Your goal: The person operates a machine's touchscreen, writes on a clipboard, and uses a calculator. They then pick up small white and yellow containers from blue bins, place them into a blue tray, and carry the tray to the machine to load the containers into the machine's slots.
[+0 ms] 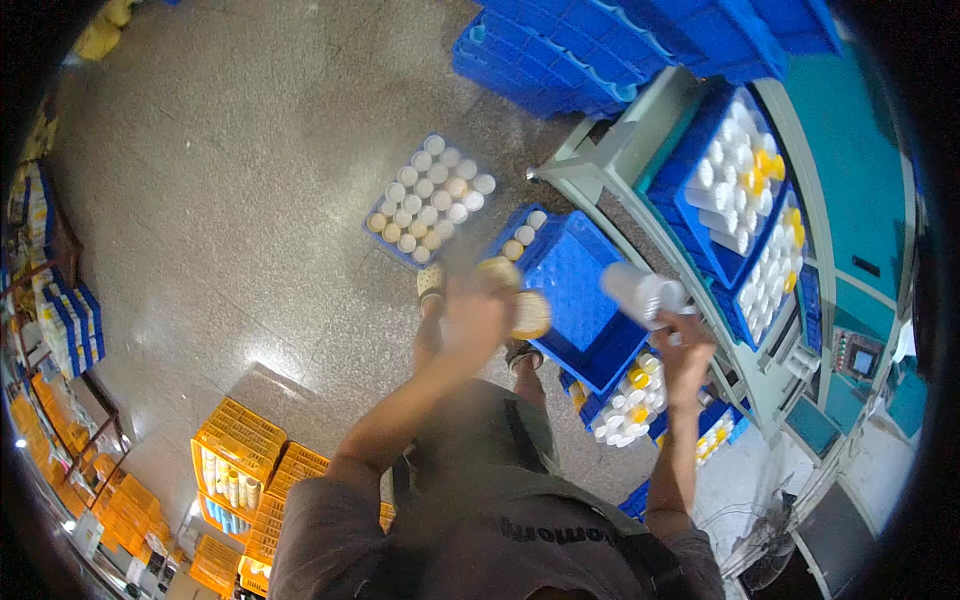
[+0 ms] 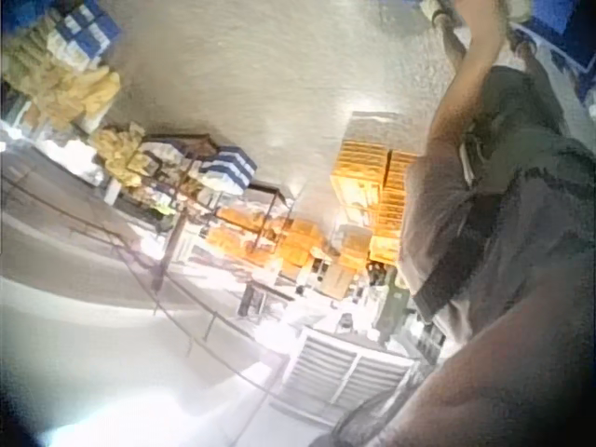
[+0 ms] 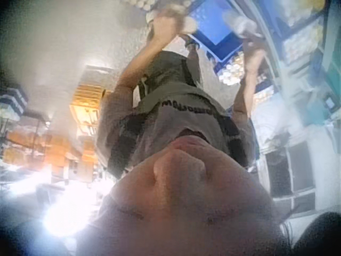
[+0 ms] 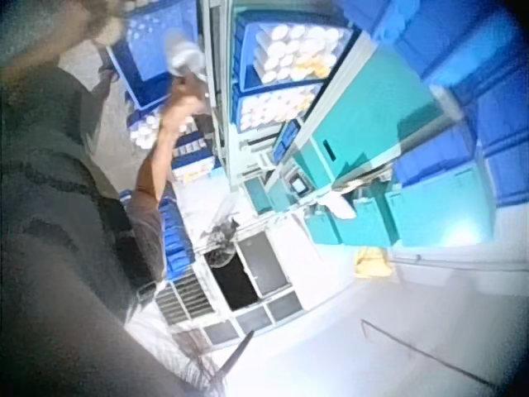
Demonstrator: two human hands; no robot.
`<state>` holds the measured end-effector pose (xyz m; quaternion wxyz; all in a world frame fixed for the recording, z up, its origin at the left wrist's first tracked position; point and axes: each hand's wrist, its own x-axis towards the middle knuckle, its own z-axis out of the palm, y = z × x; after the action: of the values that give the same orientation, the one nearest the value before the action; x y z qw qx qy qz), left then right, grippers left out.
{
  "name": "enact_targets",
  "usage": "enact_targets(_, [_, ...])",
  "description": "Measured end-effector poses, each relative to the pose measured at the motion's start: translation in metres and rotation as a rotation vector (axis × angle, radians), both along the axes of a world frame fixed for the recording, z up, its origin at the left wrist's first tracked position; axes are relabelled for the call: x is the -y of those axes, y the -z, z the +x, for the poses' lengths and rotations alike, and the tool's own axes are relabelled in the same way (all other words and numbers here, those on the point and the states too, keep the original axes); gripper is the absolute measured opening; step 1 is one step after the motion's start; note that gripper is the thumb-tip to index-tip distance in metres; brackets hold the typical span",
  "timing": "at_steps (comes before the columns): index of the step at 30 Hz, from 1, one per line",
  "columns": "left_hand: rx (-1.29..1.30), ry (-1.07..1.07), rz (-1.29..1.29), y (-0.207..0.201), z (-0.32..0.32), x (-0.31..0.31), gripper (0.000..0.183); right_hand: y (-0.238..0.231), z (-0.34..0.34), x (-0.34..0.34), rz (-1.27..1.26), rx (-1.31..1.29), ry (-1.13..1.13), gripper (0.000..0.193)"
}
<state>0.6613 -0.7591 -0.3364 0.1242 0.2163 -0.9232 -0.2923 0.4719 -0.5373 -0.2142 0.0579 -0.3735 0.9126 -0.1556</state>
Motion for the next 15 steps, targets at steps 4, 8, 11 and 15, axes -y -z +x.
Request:
enact_targets(4, [0.27, -0.22, -0.153, 0.148, 0.105, 0.057, 0.008, 0.139, 0.086, 0.08, -0.027, 0.624, 0.174, 0.016])
enact_targets(8, [0.638, -0.244, -0.089, 0.298, 0.159, 0.112, 0.018, 0.338, 0.162, 0.162, -0.09, 0.67, 0.069, 0.012])
enact_targets(11, [0.55, -0.3, -0.114, 0.399, 0.159, 0.152, 0.013, 0.471, 0.193, 0.202, 0.218, 0.651, 0.028, 0.011])
enact_targets(15, [0.342, -0.234, -0.115, 0.493, 0.142, 0.183, 0.009, 0.588, 0.216, 0.228, 0.147, 0.612, 0.097, 0.015])
